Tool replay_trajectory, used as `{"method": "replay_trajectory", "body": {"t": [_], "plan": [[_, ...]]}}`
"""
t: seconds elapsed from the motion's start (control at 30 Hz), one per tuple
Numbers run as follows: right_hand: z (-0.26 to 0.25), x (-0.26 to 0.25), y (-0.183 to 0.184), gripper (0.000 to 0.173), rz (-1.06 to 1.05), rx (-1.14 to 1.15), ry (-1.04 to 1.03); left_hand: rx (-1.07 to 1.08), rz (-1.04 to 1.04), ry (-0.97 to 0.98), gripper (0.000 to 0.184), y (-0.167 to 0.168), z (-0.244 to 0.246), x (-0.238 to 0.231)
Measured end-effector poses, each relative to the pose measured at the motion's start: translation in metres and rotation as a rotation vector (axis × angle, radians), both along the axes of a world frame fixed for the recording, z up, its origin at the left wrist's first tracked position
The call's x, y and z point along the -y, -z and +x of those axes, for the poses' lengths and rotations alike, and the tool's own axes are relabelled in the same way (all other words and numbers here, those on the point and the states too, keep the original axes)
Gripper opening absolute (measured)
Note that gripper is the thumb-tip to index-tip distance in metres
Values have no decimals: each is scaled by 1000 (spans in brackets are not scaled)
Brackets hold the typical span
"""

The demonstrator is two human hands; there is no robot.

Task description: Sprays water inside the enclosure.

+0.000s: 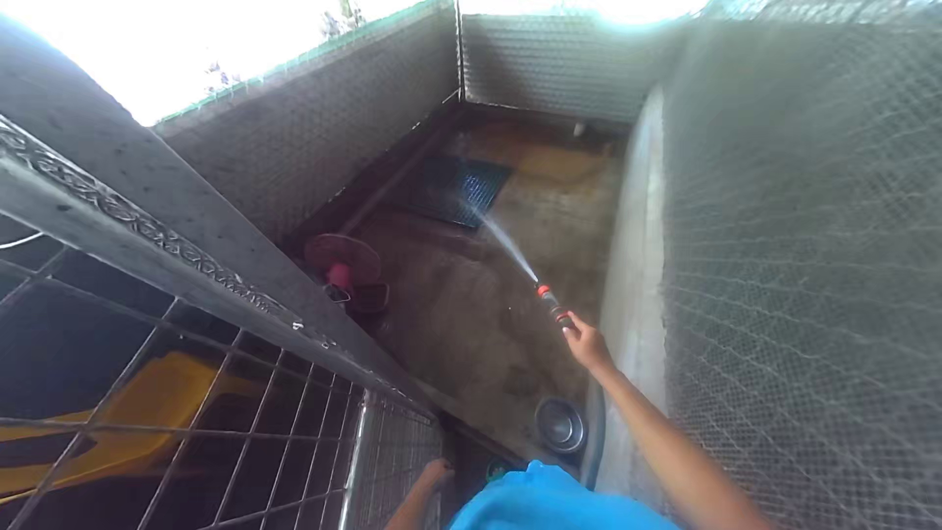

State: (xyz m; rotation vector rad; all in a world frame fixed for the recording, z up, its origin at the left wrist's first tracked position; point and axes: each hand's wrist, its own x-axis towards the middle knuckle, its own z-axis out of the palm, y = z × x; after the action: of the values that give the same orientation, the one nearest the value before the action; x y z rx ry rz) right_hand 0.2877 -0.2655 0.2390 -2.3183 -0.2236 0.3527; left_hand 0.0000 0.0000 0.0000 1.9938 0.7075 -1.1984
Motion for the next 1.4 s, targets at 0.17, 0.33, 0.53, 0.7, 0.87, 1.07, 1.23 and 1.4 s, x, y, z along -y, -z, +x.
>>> {"method": "replay_trajectory", "body": {"t": [0.17,0.33,0.53,0.7,0.87,1.07,1.23,1.4], "plan": [[-6,-11,1,49,33,-52,-63,61,-19,-56,42,-3,15,-1],[1,-13,1,49,96,-7,-26,73,-57,-6,44,-4,14,10],[17,-4,-6,49,86,28,83,42,-52,24,42,11,3,8],[25,4,-6,50,62,35,124,30,-27,20,41,14,-2,-6],[28,9,-8,49,55,22,139,22,-18,-30,41,12,-3,-14],[31,12,-6,48,56,14,160,30,-16,-6,41,7,0,-11],[31,15,-6,48,53,17,164,20,-28,-1,41,1,7,-7],[30,10,-11,50,63,-12,111,36,-18,-8,42,5,12,-7]]}}
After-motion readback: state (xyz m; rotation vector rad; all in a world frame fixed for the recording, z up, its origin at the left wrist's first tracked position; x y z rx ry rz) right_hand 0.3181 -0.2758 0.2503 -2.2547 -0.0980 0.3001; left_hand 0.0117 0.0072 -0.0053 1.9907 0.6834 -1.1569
